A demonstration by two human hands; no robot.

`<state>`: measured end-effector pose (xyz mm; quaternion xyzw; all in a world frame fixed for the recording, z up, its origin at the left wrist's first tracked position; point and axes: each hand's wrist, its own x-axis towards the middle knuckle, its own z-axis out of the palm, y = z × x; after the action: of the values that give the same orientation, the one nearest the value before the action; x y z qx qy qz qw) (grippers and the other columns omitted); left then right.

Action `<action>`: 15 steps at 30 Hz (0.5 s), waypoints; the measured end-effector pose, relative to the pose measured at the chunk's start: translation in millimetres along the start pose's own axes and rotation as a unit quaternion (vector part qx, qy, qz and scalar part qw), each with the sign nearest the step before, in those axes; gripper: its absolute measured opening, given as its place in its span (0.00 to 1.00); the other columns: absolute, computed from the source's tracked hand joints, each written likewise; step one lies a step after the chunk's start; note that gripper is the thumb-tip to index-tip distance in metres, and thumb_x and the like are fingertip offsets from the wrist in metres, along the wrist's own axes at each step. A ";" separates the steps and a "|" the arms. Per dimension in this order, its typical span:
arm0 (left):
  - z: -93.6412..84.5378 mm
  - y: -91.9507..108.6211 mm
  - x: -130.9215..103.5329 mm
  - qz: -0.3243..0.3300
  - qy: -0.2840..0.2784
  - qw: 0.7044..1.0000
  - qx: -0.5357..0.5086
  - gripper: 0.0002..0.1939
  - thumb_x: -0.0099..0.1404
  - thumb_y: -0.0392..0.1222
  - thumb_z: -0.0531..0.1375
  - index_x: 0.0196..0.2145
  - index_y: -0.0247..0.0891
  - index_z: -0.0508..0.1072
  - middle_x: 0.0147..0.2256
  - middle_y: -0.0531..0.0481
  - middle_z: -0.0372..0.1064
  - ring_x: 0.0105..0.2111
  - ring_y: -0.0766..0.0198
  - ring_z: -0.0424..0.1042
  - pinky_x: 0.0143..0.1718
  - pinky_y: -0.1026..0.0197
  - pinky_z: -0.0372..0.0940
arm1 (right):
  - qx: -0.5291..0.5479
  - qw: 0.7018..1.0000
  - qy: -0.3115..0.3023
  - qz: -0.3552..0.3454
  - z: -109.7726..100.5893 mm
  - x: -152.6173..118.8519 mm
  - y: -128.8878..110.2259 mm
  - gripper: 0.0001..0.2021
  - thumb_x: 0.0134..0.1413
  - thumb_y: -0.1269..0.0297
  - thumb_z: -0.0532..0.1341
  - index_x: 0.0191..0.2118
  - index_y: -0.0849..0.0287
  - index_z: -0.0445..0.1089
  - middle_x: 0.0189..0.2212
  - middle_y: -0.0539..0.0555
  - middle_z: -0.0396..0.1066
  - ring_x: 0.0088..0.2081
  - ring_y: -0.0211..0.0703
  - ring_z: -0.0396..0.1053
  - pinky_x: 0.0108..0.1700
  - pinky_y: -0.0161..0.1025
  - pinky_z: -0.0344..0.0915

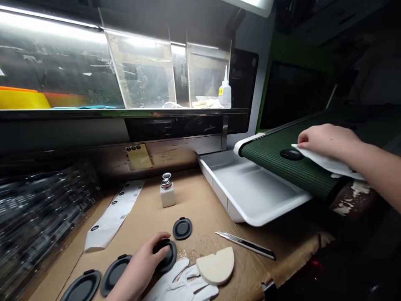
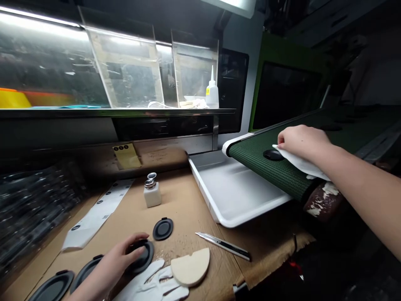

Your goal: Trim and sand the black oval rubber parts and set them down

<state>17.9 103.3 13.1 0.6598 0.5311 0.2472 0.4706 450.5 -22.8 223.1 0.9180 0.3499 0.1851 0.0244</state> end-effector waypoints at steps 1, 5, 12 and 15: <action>2.1 0.4 3.4 0.005 -0.002 1.000 0.003 0.16 0.48 0.40 0.60 0.37 0.39 0.73 0.46 0.45 0.70 0.52 0.50 0.61 0.56 0.51 0.47 | 0.003 0.999 -0.029 -0.013 4.2 4.8 -0.9 0.26 0.63 0.56 0.37 0.41 0.66 0.68 0.35 0.52 0.66 0.37 0.38 0.67 0.35 0.36 0.61; 16.5 3.8 16.6 0.012 0.002 1.000 0.010 0.16 0.51 0.30 0.54 0.39 0.37 0.71 0.44 0.45 0.70 0.49 0.54 0.64 0.54 0.52 0.52 | 0.008 0.997 -0.070 -0.039 19.8 10.8 -13.1 0.18 0.63 0.58 0.43 0.44 0.63 0.65 0.40 0.53 0.65 0.41 0.38 0.66 0.40 0.40 0.64; 52.0 9.3 50.9 0.010 0.041 0.999 0.000 0.14 0.62 0.44 0.54 0.43 0.35 0.67 0.44 0.46 0.67 0.42 0.60 0.68 0.42 0.50 0.64 | -0.005 0.994 -0.095 -0.048 35.3 15.6 -21.7 0.16 0.56 0.53 0.53 0.42 0.60 0.65 0.37 0.52 0.66 0.34 0.36 0.64 0.36 0.40 0.63; 64.6 11.4 62.6 0.014 0.072 0.997 0.004 0.15 0.62 0.45 0.54 0.44 0.36 0.66 0.45 0.45 0.66 0.41 0.60 0.68 0.41 0.51 0.65 | -0.003 0.996 -0.074 -0.057 42.9 18.3 -20.8 0.13 0.52 0.52 0.55 0.35 0.56 0.68 0.32 0.52 0.67 0.26 0.38 0.62 0.30 0.40 0.59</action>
<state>96.3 138.7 -15.9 0.6495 0.5552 0.2991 0.4248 465.2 8.4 185.5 0.9078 0.3980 0.1159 0.0635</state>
